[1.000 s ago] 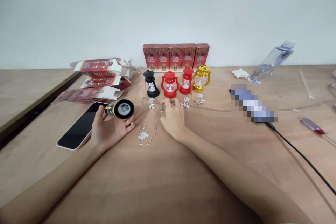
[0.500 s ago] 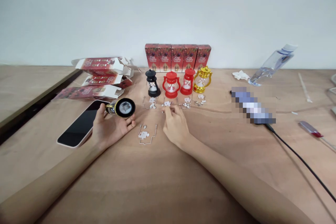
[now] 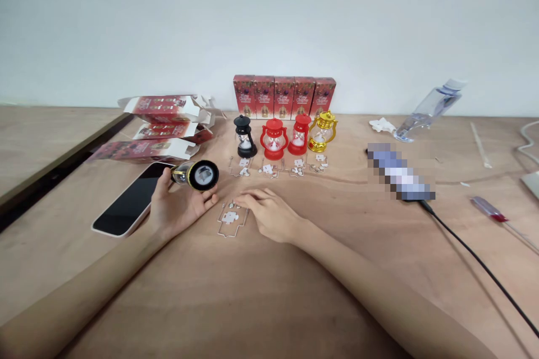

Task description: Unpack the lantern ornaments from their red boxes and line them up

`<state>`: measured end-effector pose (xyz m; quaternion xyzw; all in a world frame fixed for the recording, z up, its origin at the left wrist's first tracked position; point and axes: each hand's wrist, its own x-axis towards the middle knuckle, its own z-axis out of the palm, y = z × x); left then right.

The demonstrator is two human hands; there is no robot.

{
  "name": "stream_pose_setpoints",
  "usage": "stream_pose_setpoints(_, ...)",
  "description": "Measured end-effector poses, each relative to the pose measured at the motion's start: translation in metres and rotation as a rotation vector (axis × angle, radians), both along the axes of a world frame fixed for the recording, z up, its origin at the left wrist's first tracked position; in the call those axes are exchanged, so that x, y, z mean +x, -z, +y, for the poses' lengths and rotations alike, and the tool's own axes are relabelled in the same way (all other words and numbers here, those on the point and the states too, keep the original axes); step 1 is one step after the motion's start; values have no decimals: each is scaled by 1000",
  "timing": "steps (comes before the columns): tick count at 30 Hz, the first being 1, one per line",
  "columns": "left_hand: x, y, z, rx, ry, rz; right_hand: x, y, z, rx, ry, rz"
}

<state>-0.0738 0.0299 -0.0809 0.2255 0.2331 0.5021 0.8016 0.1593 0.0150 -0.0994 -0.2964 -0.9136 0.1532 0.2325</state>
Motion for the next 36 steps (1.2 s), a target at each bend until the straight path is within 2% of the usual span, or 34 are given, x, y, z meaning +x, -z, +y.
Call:
stream_pose_setpoints(3,0,0,0,11,-3,11,2,-2,0,-23,-68,66)
stream_pose_setpoints(7,1,-1,-1,41,-65,74,4,-6,-1,-40,39,125)
stream_pose_setpoints(12,9,-2,1,90,-309,207,-2,-11,-7,-31,85,31)
stream_pose_setpoints(17,22,3,11,287,-552,464,-8,-10,-6,-12,130,-48)
stream_pose_setpoints(19,29,2,13,376,-612,598,-8,-8,-4,-2,169,-53)
stream_pose_setpoints(23,43,-2,13,516,-558,765,-8,-4,-2,46,213,-28)
stream_pose_setpoints(27,50,1,13,534,-512,851,-7,-2,-1,88,245,17)
stream_pose_setpoints(31,51,7,12,575,-401,938,-7,-3,0,136,308,59)
stream_pose_setpoints(36,47,7,7,641,-268,897,-10,-4,-3,200,330,110)
